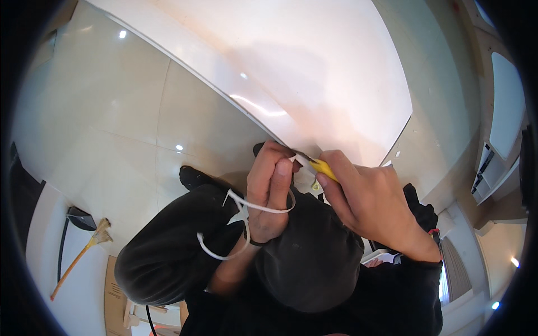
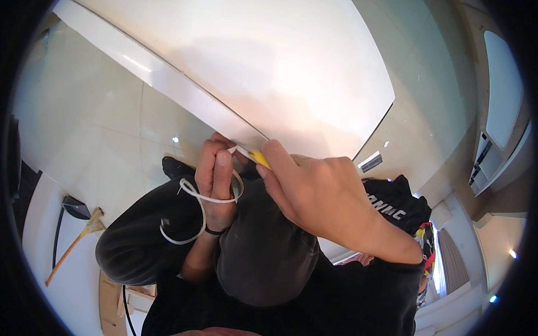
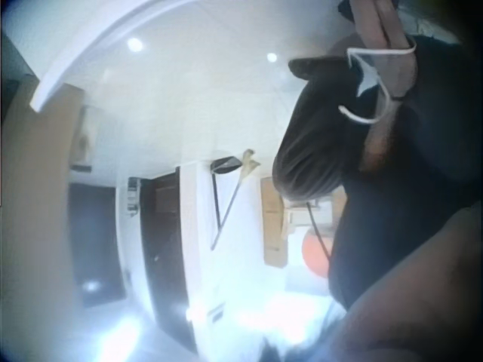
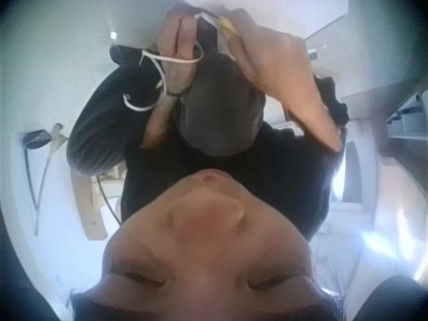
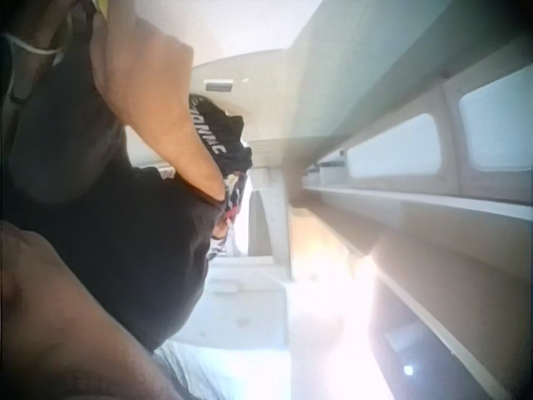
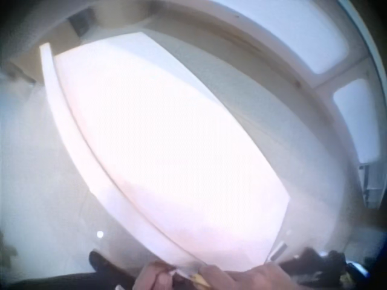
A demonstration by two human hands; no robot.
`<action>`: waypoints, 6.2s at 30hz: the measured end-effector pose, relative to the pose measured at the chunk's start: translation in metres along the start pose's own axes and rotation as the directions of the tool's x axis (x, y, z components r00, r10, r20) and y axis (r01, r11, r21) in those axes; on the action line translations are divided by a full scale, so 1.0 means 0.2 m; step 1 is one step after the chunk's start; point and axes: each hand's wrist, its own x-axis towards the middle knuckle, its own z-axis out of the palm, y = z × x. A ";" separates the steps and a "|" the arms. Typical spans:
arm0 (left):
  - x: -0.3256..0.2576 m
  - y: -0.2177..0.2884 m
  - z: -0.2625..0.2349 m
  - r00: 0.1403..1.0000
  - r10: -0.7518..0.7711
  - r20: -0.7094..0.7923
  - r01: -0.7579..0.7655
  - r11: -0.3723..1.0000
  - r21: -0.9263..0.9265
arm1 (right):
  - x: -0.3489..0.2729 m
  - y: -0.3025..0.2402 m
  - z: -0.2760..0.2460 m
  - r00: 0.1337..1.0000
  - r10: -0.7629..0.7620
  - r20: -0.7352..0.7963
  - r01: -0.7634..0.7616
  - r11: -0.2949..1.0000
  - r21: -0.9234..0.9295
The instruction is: The person sits on the floor and uses a yellow utility knife to carefully cut and remove a white cable or wire from the edge of a white furniture panel. The person peels the cable away from the panel as it is cut.
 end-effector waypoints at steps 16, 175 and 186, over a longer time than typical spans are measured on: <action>-0.07 0.04 -0.01 0.931 -0.366 0.003 0.345 0.875 -0.339 | 0.03 -0.08 -0.05 0.987 0.094 0.129 -0.088 0.995 -0.055; -0.20 -0.33 -0.07 0.959 -0.085 0.270 0.211 0.850 -0.483 | -0.07 -0.25 -0.05 0.966 0.180 0.188 -0.065 0.867 -0.494; -0.21 -0.35 -0.07 0.961 -0.075 0.266 0.214 0.811 -0.544 | -0.07 -0.22 0.01 0.979 0.148 0.143 -0.063 0.876 -0.478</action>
